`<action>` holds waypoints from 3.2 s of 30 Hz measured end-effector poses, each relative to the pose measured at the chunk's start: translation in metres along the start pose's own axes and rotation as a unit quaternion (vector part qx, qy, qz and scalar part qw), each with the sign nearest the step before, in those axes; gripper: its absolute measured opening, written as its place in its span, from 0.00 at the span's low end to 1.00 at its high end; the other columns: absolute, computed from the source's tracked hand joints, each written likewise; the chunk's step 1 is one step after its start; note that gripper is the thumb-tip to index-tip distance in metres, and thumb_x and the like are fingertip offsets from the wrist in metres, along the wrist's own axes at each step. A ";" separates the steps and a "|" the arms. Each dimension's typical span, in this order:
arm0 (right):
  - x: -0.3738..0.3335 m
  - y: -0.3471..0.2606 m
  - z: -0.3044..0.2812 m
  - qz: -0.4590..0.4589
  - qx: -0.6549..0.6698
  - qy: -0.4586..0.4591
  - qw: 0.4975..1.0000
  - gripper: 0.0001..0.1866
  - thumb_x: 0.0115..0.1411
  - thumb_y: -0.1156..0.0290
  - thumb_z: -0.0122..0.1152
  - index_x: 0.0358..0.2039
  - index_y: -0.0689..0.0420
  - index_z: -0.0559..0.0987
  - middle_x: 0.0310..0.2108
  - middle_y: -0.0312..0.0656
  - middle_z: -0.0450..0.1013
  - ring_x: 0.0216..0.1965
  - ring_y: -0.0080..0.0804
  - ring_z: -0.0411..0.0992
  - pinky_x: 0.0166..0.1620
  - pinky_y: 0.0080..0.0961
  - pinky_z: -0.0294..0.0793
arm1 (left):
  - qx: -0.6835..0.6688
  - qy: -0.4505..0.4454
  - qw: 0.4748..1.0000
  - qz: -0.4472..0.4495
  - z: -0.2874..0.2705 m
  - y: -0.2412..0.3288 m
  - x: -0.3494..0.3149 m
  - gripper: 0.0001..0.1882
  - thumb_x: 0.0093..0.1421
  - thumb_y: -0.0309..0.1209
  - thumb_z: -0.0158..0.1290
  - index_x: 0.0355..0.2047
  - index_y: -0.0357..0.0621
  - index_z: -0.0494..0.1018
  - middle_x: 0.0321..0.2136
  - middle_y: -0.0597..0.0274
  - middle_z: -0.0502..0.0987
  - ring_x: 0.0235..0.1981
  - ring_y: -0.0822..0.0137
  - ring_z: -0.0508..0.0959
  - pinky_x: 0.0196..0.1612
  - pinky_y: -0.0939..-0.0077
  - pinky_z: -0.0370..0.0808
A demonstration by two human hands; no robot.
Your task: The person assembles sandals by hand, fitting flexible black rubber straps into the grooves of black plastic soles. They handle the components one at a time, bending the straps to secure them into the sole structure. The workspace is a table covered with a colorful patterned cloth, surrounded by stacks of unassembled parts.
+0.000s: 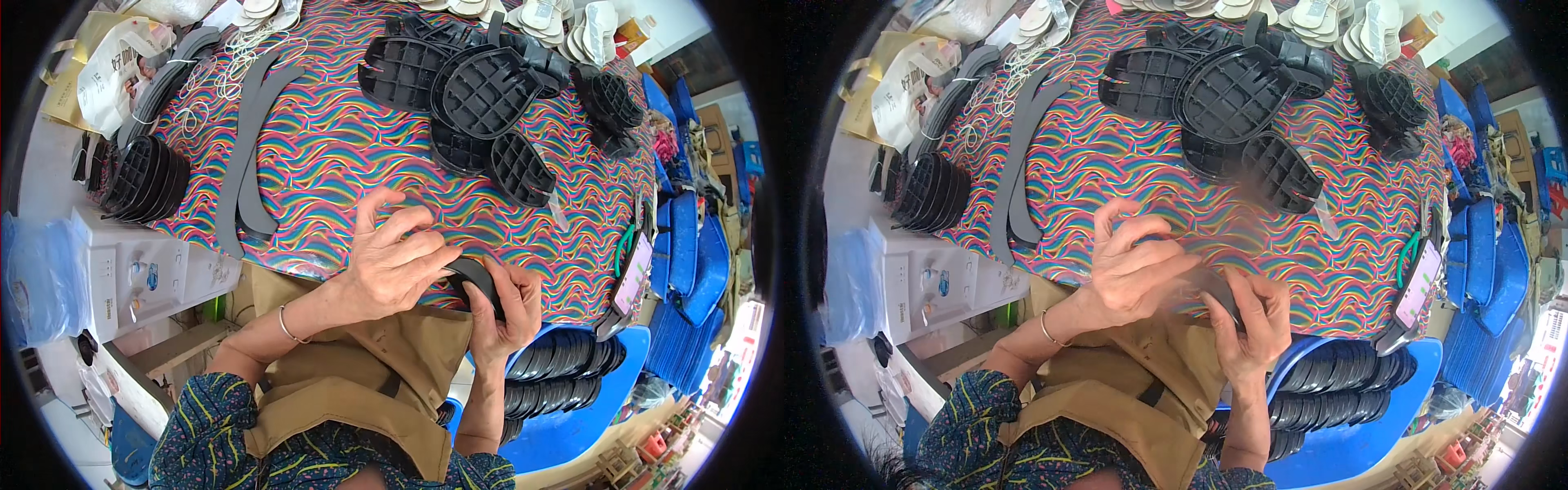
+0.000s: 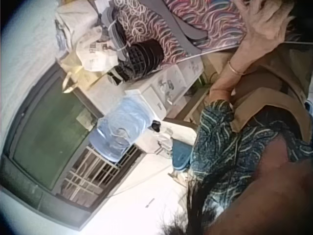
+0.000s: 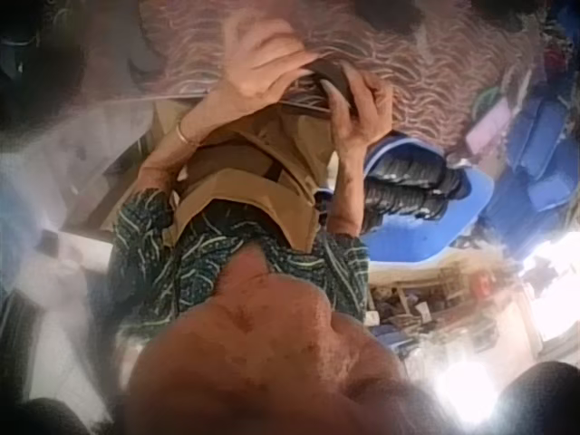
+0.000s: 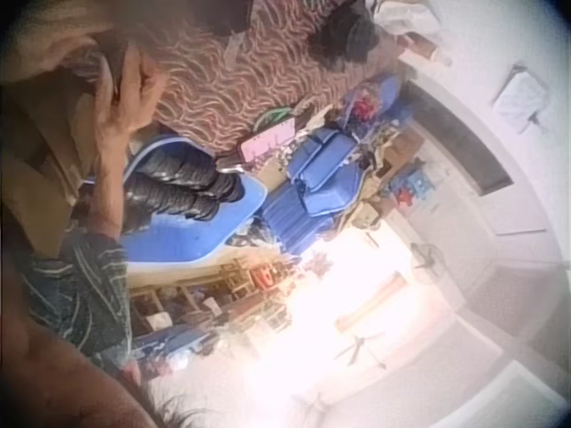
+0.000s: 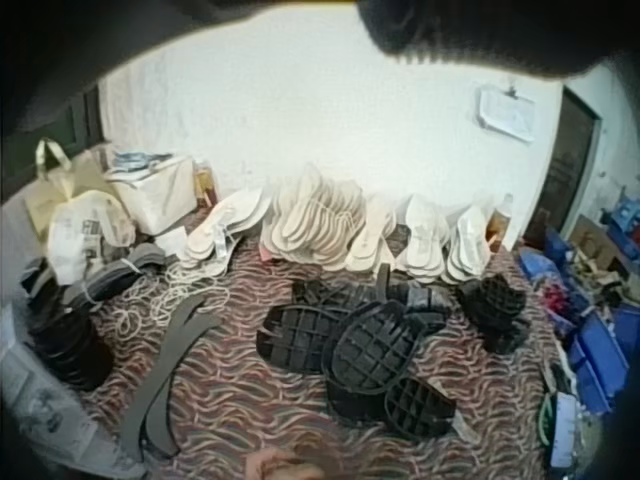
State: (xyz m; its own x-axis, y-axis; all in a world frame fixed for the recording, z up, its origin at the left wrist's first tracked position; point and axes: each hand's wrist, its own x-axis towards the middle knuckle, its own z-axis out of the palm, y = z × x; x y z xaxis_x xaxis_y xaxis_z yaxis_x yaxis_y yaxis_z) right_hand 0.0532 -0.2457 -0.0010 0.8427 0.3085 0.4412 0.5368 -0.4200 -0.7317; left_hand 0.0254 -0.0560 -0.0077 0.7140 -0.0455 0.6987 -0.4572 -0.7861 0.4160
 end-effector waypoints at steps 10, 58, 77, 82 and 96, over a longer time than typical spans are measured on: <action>-0.004 -0.002 0.005 0.043 -0.007 0.086 0.995 0.19 0.47 0.80 0.72 0.42 0.63 0.83 0.34 0.42 0.73 0.35 0.31 0.71 0.40 0.24 0.72 | 0.021 0.064 0.996 0.052 0.009 -0.013 0.008 0.16 0.39 0.38 0.69 0.21 0.44 0.75 0.22 0.69 0.71 0.30 0.63 0.73 0.44 0.56 0.66; 0.020 0.008 0.012 0.328 0.448 0.018 0.831 0.09 0.60 0.72 0.61 0.25 0.57 0.72 0.25 0.28 0.64 0.27 0.14 0.58 0.30 0.15 0.57 | 0.001 -0.181 0.983 0.025 0.001 0.009 0.036 0.30 0.37 0.18 0.55 0.46 0.38 0.76 0.20 0.64 0.64 0.21 0.63 0.69 0.25 0.66 0.64; 0.020 0.031 0.021 0.380 0.538 -0.028 0.752 0.04 0.65 0.72 0.54 0.37 0.49 0.68 0.30 0.26 0.67 0.28 0.08 0.60 0.25 0.10 0.52 | -0.021 -0.212 0.976 -0.048 0.002 0.017 0.044 0.28 0.36 0.13 0.53 0.41 0.44 0.77 0.22 0.59 0.71 0.23 0.56 0.73 0.26 0.63 0.68; 0.021 0.042 0.011 0.352 0.511 -0.043 0.783 0.04 0.66 0.75 0.52 0.41 0.54 0.72 0.30 0.30 0.69 0.27 0.13 0.65 0.24 0.12 0.59 | -0.038 -0.217 0.975 -0.041 0.003 0.016 0.047 0.29 0.37 0.14 0.56 0.43 0.45 0.76 0.22 0.59 0.69 0.24 0.56 0.73 0.27 0.61 0.69; 0.020 0.041 -0.001 -0.248 -0.246 0.001 0.937 0.12 0.52 0.66 0.67 0.30 0.60 0.76 0.26 0.40 0.67 0.27 0.36 0.68 0.28 0.30 0.70 | -0.041 -0.182 0.981 -0.046 0.005 0.012 0.040 0.27 0.39 0.14 0.56 0.44 0.45 0.78 0.21 0.59 0.69 0.20 0.59 0.70 0.25 0.65 0.66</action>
State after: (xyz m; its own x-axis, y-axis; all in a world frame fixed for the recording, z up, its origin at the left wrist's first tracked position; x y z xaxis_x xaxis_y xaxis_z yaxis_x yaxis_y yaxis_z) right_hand 0.0917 -0.2579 -0.0215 0.4836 0.5693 0.6648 0.8165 -0.5670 -0.1084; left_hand 0.0513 -0.0706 0.0223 0.8891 -0.2058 0.4089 -0.4132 -0.7452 0.5234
